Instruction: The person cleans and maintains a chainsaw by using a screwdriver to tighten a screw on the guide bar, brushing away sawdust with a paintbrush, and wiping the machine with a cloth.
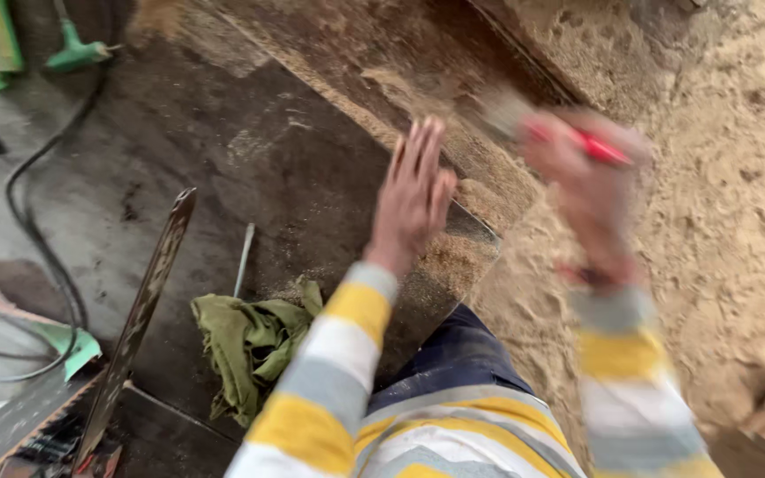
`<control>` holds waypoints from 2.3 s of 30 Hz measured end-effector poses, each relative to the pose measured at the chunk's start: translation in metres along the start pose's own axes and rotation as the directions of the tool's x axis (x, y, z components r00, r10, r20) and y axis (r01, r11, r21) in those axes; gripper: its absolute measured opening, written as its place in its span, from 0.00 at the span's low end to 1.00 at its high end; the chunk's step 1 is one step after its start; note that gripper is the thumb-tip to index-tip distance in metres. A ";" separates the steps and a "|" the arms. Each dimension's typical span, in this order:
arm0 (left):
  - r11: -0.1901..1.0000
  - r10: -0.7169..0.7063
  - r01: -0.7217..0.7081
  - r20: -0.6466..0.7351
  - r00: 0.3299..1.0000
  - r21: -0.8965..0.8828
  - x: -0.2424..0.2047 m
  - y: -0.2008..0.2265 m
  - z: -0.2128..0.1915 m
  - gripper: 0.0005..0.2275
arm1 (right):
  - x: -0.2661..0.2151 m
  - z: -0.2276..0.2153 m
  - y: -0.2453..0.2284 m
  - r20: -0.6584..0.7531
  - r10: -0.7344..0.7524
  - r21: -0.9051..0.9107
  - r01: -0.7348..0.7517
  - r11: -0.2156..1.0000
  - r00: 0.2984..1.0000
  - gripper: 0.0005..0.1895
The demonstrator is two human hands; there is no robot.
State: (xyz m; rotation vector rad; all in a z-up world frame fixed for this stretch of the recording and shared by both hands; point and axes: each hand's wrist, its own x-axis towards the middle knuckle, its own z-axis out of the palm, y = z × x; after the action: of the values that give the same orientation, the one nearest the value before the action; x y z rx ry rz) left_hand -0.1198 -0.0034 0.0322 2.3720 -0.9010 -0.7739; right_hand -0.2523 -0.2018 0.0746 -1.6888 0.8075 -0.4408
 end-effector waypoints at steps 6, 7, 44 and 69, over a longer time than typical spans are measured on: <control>0.995 -0.089 0.047 -0.524 0.847 -0.094 -0.040 -0.045 -0.034 0.27 | 0.126 0.223 -0.020 0.235 -0.078 0.001 0.080 0.997 0.969 0.15; 0.994 -0.106 0.084 -0.513 0.852 -0.066 -0.036 -0.056 -0.044 0.28 | 0.129 0.233 -0.023 0.290 -0.148 -0.065 0.173 0.983 0.946 0.16; 0.918 -0.099 0.230 -0.376 0.921 0.323 -0.024 -0.062 -0.049 0.27 | 0.095 0.135 -0.022 0.249 -0.269 -0.016 0.282 0.959 0.930 0.05; 0.871 -0.045 0.208 -0.351 0.935 0.444 -0.041 -0.057 -0.026 0.28 | -0.074 -0.064 0.025 0.126 0.248 -0.221 -0.217 0.951 0.961 0.14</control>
State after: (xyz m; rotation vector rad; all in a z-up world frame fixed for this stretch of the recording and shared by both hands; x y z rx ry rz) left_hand -0.1038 0.0695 0.0297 2.9006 -0.8664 -0.1823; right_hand -0.3531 -0.1958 0.0772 -1.7653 0.9513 -0.0645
